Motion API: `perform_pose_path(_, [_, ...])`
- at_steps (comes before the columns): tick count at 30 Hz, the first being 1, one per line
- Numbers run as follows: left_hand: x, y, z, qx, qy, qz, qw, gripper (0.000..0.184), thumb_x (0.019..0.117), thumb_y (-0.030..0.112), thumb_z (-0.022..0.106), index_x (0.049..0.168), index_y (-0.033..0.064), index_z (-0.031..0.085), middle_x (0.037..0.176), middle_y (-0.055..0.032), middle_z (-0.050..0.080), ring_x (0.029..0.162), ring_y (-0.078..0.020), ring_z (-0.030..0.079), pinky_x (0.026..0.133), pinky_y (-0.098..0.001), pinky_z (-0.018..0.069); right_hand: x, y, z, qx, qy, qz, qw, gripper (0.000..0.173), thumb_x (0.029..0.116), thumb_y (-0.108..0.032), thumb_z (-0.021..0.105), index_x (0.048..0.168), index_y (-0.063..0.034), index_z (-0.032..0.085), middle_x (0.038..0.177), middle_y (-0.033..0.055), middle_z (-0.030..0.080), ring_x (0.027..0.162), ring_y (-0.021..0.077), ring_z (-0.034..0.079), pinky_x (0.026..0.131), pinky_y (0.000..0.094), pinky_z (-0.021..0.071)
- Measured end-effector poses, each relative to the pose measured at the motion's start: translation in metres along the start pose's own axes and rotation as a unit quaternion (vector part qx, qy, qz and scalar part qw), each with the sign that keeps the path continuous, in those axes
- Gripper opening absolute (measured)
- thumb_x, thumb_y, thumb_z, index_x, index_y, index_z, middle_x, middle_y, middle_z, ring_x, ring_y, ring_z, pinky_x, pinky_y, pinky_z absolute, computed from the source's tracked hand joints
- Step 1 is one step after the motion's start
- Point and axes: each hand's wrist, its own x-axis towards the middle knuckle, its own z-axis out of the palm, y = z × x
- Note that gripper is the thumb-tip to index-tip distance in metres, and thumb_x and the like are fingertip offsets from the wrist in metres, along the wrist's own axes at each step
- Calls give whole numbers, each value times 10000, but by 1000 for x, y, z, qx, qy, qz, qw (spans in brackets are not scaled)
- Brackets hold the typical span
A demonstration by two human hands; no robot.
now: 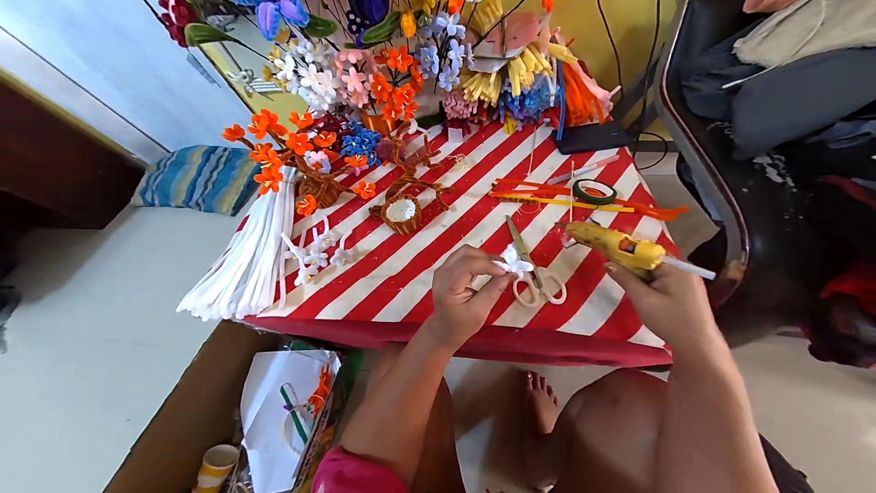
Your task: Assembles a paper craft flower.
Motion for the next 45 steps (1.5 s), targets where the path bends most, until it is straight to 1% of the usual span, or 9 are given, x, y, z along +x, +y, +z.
perform_pose_path(4, [1,1,-1,7,0,4,1000,143,889,9,757,981,86,681,921,17,644,886,-18,645,803,-185,572,6,1,5,-57,-46,66,995,286,970,-241,635,1091,9,702,962,140,712,881,176,683,818,452,541])
perform_pose_path(7, [1,1,-1,-1,-1,9,1000,152,890,1,756,991,86,680,925,14,642,890,-18,647,819,-191,578,6,1,3,-12,-6,53,998,419,927,-302,688,1218,-2,656,1060,116,711,931,110,686,842,345,572])
perform_pose_path(10, [1,2,0,-11,-7,13,1000,156,897,0,750,1009,81,679,932,11,641,904,-24,655,836,-202,585,8,-3,-3,87,59,21,994,750,879,-364,729,1441,29,426,1173,112,671,994,83,665,845,287,572])
perform_pose_path(13, [1,4,1,-14,-12,14,1000,142,903,17,752,1007,80,678,928,9,640,903,-30,655,837,-204,582,7,-7,-12,147,149,-32,977,819,927,-427,701,1496,25,324,1297,65,606,1059,47,625,880,272,545])
perform_pose_path(15, [1,6,1,-16,-19,13,1000,134,907,23,749,1008,78,679,934,5,635,907,-28,654,834,-199,582,3,-15,-15,154,228,-121,954,584,995,-320,639,1436,-9,416,1310,24,585,1113,55,598,948,281,512])
perform_pose_path(17, [1,8,2,-12,-20,15,1000,129,905,25,752,998,75,678,936,1,637,910,-27,650,831,-194,576,-3,-39,-12,167,242,-207,933,295,1004,-198,606,1297,-193,568,1184,-127,645,1050,10,622,913,242,524])
perform_pose_path(20, [1,11,2,-8,-25,19,999,116,917,56,751,1003,86,679,950,9,647,934,-26,651,858,-202,571,-17,-74,4,192,80,-216,954,131,1017,-227,619,1112,-246,708,1026,-168,701,948,-28,653,860,195,556])
perform_pose_path(25, [2,14,-1,-16,-28,21,999,119,921,69,751,1015,93,683,951,12,647,930,-26,648,855,-199,566,-12,-88,31,198,-58,-184,961,110,946,-141,659,988,-71,732,965,-25,690,922,21,644,841,197,559])
perform_pose_path(45, [0,27,-22,57,-45,65,995,101,927,35,732,986,43,651,957,-47,638,941,-76,672,867,-233,590,-10,-102,53,184,-84,-181,962,59,910,-90,640,921,-58,688,895,-35,670,851,-25,621,802,137,527])
